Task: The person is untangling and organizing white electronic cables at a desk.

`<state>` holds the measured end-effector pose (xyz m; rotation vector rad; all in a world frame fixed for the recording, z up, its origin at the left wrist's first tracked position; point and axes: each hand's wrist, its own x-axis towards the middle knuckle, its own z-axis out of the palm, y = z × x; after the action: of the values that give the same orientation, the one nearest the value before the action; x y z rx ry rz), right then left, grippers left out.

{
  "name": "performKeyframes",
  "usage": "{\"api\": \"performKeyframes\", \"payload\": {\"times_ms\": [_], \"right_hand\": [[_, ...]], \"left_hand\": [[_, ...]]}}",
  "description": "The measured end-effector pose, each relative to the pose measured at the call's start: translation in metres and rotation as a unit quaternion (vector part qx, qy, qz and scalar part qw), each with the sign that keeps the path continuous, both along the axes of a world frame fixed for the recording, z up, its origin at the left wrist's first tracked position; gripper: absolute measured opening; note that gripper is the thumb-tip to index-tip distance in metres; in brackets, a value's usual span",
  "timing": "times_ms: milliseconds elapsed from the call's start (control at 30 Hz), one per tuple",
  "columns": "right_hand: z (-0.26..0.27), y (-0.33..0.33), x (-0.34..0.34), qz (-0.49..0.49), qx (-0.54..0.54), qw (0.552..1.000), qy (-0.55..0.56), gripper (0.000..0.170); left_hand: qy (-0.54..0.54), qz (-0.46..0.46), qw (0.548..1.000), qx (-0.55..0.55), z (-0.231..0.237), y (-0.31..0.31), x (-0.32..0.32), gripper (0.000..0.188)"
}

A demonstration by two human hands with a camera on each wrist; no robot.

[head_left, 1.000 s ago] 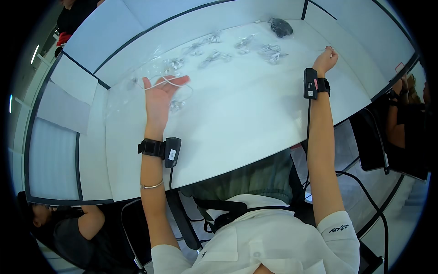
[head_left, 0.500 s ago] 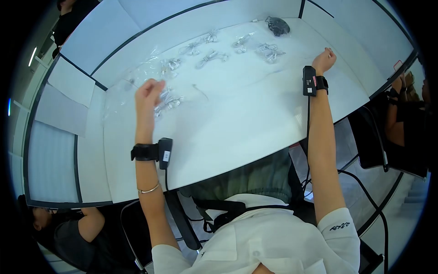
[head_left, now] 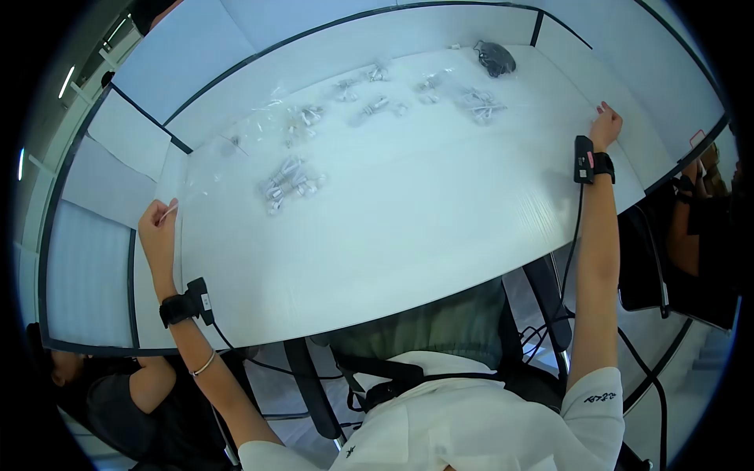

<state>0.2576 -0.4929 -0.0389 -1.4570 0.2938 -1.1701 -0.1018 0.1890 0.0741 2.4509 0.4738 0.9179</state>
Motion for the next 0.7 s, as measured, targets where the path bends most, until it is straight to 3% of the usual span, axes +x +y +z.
{"api": "performKeyframes", "payload": {"times_ms": [67, 167, 300, 333, 467, 567, 667, 700], "right_hand": [[-0.001, -0.02, 0.001, -0.029, -0.051, 0.995, 0.077, 0.029], [-0.012, -0.042, 0.006, -0.005, -0.107, 0.992, 0.07, 0.031], [-0.017, -0.054, 0.01, 0.137, -0.063, 0.986, 0.071, 0.03], [-0.015, -0.059, 0.01, 0.134, -0.107, 0.974, 0.149, 0.028], [-0.017, -0.058, 0.015, 0.113, -0.234, 0.94, 0.223, 0.027], [0.005, -0.02, 0.01, 0.009, -0.394, 0.902, 0.176, 0.025], [0.05, 0.051, -0.016, 0.111, -0.422, 0.895, 0.095, 0.021], [0.058, 0.074, -0.019, 0.189, -0.413, 0.889, 0.057, 0.02]], "left_hand": [[0.037, 0.037, 0.999, -0.009, -0.004, 0.008, -0.003, 0.038], [0.054, 0.039, 0.998, 0.005, -0.022, 0.035, -0.004, 0.038], [0.065, 0.066, 0.996, -0.006, -0.032, 0.037, 0.002, 0.039], [0.065, 0.062, 0.996, -0.01, -0.034, 0.04, 0.004, 0.038], [0.052, 0.039, 0.997, -0.029, -0.04, 0.047, 0.012, 0.037], [0.062, 0.012, 0.995, -0.073, -0.024, 0.017, 0.023, 0.037], [0.064, -0.063, 0.99, -0.108, -0.004, -0.026, 0.033, 0.024], [0.055, -0.093, 0.986, -0.128, 0.002, -0.043, 0.037, 0.022]]}}
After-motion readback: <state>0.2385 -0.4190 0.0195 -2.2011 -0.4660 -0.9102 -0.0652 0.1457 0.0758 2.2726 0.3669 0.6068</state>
